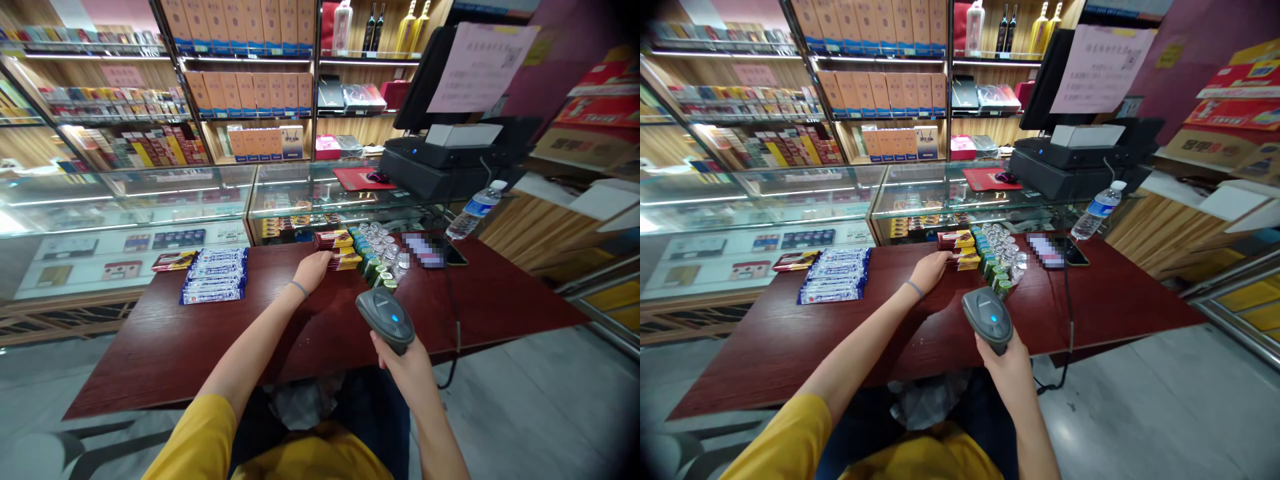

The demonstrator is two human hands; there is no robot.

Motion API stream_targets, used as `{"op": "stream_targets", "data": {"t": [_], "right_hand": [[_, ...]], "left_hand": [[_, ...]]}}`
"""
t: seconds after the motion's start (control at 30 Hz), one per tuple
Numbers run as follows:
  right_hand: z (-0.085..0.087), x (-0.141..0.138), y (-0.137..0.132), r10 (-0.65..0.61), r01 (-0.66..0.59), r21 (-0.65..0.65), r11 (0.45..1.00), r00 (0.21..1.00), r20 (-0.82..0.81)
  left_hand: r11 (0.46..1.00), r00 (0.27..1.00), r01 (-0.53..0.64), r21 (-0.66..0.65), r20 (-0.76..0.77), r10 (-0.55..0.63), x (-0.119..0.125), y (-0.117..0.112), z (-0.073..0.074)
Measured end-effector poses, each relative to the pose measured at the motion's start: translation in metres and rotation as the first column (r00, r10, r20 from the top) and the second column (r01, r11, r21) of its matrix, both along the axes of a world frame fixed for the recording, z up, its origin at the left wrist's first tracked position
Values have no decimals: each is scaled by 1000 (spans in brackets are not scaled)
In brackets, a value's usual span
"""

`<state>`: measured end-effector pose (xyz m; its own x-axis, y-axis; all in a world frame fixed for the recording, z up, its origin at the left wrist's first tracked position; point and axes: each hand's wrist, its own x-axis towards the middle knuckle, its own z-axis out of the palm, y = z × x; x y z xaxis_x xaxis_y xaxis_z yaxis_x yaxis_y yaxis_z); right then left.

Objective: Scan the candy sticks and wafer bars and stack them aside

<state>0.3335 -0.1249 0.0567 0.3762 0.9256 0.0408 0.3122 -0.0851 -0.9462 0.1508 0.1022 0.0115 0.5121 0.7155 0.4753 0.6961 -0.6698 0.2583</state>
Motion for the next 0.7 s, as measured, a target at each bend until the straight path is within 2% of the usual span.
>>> {"op": "stream_targets", "data": {"t": [0.17,0.33,0.4,0.5,0.6,0.7], "right_hand": [[1,-3,1,-2,2,-11,1000,1000,13],[-3,-9,5,17,-18,22,1000,1000,14],[-4,-14,6,20,-21,39,999,1000,13],[-3,-22,9,37,-36,51,998,999,-18],[-4,-30,13,64,-63,41,997,998,-26],[-5,-37,16,99,-102,49,994,993,62]], "left_hand": [[1000,986,-8,17,166,5,-26,-8,0],[997,916,-83,-5,394,78,-69,-29,6],[992,881,-106,-67,456,125,-90,-38,6],[966,804,-108,-237,551,225,-122,-47,3],[918,705,-30,-394,643,299,-149,-49,-4],[874,616,53,-483,704,352,-166,-47,-10]]}}
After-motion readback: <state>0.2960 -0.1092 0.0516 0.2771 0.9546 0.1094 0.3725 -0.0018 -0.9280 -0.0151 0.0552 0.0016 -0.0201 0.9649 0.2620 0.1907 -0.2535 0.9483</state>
